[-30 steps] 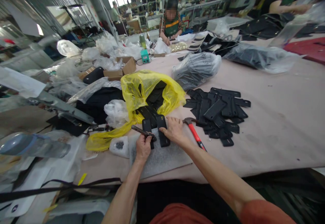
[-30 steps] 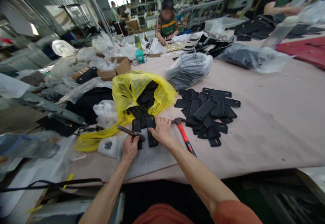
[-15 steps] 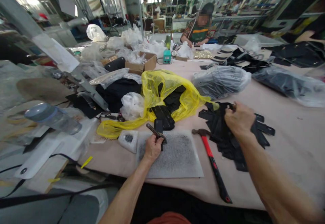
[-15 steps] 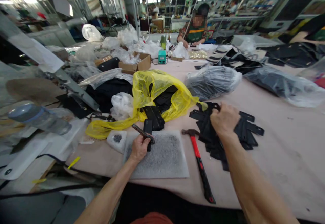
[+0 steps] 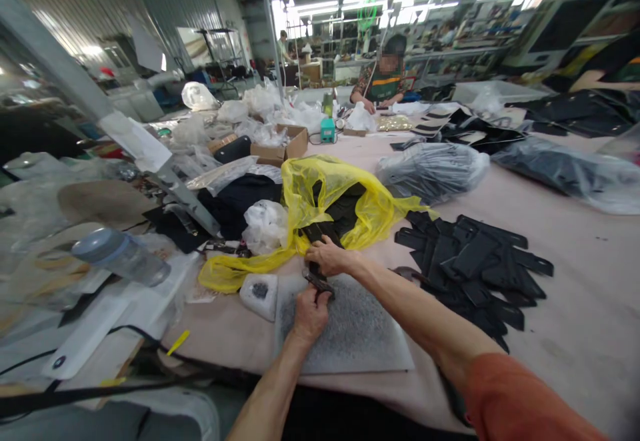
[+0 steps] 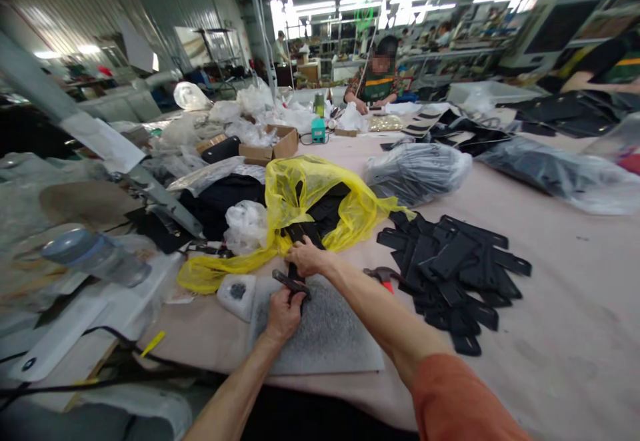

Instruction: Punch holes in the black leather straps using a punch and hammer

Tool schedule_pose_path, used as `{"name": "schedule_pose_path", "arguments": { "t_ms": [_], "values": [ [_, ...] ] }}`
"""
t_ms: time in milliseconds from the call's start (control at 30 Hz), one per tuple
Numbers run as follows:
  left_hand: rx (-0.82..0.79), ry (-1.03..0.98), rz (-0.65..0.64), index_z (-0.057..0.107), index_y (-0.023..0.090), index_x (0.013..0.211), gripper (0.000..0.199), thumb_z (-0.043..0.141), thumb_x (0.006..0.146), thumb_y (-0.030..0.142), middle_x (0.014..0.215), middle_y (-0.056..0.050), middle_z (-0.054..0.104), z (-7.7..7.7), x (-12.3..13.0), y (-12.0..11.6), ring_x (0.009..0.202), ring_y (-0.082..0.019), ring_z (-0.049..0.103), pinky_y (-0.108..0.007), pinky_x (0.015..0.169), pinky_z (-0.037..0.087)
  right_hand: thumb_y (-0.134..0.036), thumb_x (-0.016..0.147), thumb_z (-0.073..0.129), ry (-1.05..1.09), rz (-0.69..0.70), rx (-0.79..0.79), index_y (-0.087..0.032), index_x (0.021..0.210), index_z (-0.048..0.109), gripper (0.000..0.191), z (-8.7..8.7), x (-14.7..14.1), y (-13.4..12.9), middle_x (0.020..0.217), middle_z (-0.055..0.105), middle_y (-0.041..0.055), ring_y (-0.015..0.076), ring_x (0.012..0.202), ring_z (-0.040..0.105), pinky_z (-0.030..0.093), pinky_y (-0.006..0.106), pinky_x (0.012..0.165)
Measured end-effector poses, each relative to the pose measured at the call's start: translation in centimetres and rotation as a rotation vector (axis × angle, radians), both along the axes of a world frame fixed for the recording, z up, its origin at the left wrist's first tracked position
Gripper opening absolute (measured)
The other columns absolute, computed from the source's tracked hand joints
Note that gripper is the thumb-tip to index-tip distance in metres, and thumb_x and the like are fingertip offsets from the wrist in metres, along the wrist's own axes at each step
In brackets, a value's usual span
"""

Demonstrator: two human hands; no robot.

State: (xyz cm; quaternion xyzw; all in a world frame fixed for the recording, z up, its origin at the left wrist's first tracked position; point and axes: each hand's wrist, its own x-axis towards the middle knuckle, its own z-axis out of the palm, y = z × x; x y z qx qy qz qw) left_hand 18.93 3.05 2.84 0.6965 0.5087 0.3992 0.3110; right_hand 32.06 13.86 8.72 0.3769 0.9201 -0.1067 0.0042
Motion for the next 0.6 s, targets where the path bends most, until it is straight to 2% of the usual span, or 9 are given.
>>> {"name": "schedule_pose_path", "arguments": {
  "t_ms": [67, 133, 200, 267, 367, 433, 533, 600],
  "values": [
    [0.036, 0.004, 0.001, 0.067, 0.018, 0.092, 0.019, 0.051, 0.084, 0.022, 0.087, -0.009, 0.073, -0.3, 0.0, -0.2, 0.083, -0.023, 0.069, -0.034, 0.077, 0.054, -0.017, 0.067, 0.064, -0.018, -0.051, -0.017, -0.02, 0.095, 0.07, 0.029, 0.7, 1.0, 0.4, 0.102, 0.067, 0.0087, 0.0259, 0.107, 0.053, 0.023, 0.046, 0.104],
    [0.104, 0.007, 0.015, 0.067, 0.02, 0.094, 0.02, 0.05, 0.085, 0.023, 0.09, -0.01, 0.073, -0.6, 0.0, -0.5, 0.088, -0.024, 0.069, -0.036, 0.081, 0.055, -0.02, 0.068, 0.064, 0.025, -0.175, -0.034, -0.019, 0.084, 0.069, 0.016, 1.5, 2.3, 0.2, 0.094, 0.067, 0.009, 0.0241, 0.101, 0.056, 0.029, 0.038, 0.098],
    [0.175, -0.011, 0.0, 0.066, 0.021, 0.096, 0.02, 0.049, 0.086, 0.024, 0.096, -0.011, 0.072, -0.8, -0.1, -0.9, 0.094, -0.024, 0.068, -0.038, 0.086, 0.054, -0.023, 0.074, 0.06, 0.069, -0.314, -0.053, -0.018, 0.084, 0.067, 0.013, 2.1, 4.1, -0.5, 0.09, 0.067, 0.0088, 0.0216, 0.092, 0.059, 0.036, 0.031, 0.086],
    [0.208, -0.038, -0.036, 0.065, 0.022, 0.097, 0.02, 0.048, 0.087, 0.024, 0.099, -0.01, 0.072, -0.9, -0.1, -1.1, 0.098, -0.023, 0.067, -0.038, 0.089, 0.053, -0.023, 0.081, 0.053, 0.092, -0.444, -0.057, -0.017, 0.093, 0.065, 0.018, 2.3, 6.1, -2.1, 0.09, 0.067, 0.0091, 0.0199, 0.084, 0.06, 0.037, 0.028, 0.074],
    [0.195, -0.027, -0.02, 0.065, 0.021, 0.094, 0.018, 0.048, 0.087, 0.025, 0.098, -0.01, 0.072, -0.5, 0.0, -1.1, 0.096, -0.023, 0.067, -0.038, 0.089, 0.053, -0.023, 0.087, 0.044, 0.162, -0.644, -0.089, -0.014, 0.115, 0.057, 0.032, 1.7, 8.5, -6.3, 0.087, 0.067, 0.0074, 0.0175, 0.076, 0.06, 0.037, 0.025, 0.064],
    [0.169, 0.004, 0.025, 0.065, 0.021, 0.093, 0.018, 0.049, 0.087, 0.026, 0.096, -0.01, 0.072, -0.3, 0.0, -1.0, 0.096, -0.024, 0.067, -0.039, 0.09, 0.052, -0.023, 0.087, 0.044, 0.327, -0.79, -0.192, -0.014, 0.129, 0.048, 0.043, 0.7, 8.7, -10.2, 0.079, 0.066, 0.0029, 0.0159, 0.069, 0.059, 0.037, 0.024, 0.059],
    [0.125, 0.018, 0.083, 0.066, 0.02, 0.095, 0.02, 0.05, 0.087, 0.029, 0.095, -0.009, 0.072, -0.1, -0.1, -0.7, 0.095, -0.024, 0.067, -0.04, 0.091, 0.051, -0.023, 0.084, 0.047, 0.605, -0.974, -0.376, -0.014, 0.131, 0.049, 0.048, -1.0, 6.7, -16.2, 0.071, 0.063, -0.0002, 0.0162, 0.064, 0.058, 0.039, 0.025, 0.057],
    [0.08, 0.013, 0.093, 0.067, 0.02, 0.096, 0.021, 0.051, 0.087, 0.03, 0.095, -0.008, 0.073, 0.1, 0.0, -0.7, 0.093, -0.023, 0.067, -0.038, 0.089, 0.051, -0.024, 0.084, 0.048, 0.662, -1.035, -0.423, -0.015, 0.128, 0.053, 0.046, -1.9, 4.5, -19.3, 0.075, 0.065, 0.002, 0.018, 0.067, 0.06, 0.043, 0.027, 0.059]
  ]
}}
